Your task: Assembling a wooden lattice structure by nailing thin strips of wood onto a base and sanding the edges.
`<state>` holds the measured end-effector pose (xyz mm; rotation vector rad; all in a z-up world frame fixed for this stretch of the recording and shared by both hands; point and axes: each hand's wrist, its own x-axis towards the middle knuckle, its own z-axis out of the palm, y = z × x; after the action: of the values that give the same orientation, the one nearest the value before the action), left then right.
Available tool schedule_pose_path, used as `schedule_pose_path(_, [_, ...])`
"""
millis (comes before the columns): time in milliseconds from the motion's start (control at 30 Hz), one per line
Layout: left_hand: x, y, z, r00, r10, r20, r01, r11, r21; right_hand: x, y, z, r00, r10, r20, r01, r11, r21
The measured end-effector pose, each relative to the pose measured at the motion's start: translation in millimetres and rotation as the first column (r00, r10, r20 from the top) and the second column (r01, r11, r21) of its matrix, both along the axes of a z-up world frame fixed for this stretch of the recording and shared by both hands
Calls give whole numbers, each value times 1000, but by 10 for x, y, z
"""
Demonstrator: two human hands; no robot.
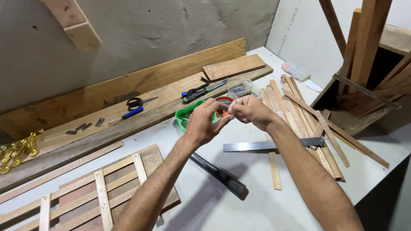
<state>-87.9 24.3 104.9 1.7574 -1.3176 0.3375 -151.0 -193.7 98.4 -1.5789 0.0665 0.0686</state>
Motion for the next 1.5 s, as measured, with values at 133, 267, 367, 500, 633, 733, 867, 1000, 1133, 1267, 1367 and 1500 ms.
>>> schedule_pose_path(133, [-147,201,143,999,33,30,-33,999,-11,-184,215,179,998,-15,57,14,1000,16])
schedule_pose_path(267, [-216,453,198,998,1,-55,-7,993,-122,-320,477,360,998,-24,52,21,998,65])
schedule_pose_path(367, [-231,630,202,992,-19,-127,-3,986,-164,-337,584,370,998,-3,58,0,998,55])
schedule_pose_path(500, [-305,916,218,983,22,-182,-49,989,-142,-377,798,275,998,51,43,-47,994,-98])
schedule_pose_path(633, [-339,1252,196,975,30,-222,-67,984,-164,-427,1101,18,993,119,10,-110,942,-318])
schedule_pose_path(733, [-336,1521,126,930,198,-309,-222,974,-43,-427,1276,-292,988,136,-75,-146,655,-741])
schedule_pose_path(867, [-334,1857,34,943,260,-210,-273,962,-34,-380,1491,-614,972,33,-231,-227,360,-905])
schedule_pose_path(1000, [-410,2163,-7,954,272,-129,-275,961,-9,-340,1646,-921,965,-42,-259,-236,290,-927])
schedule_pose_path(1133, [-504,2425,-8,911,353,-214,-340,936,96,-386,1707,-1047,976,-13,-218,-207,263,-942])
schedule_pose_path(1267, [-540,2663,-46,878,410,-246,-405,911,74,-410,1734,-1179,986,-37,-161,-146,261,-954])
schedule_pose_path(1367, [-480,2793,-172,851,433,-296,-423,900,101,-550,1908,-913,992,-45,-121,-99,338,-936])
schedule_pose_path(1500, [-413,2852,-394,822,428,-375,-394,904,169,-531,1944,-735,998,-1,69,62,431,-900])
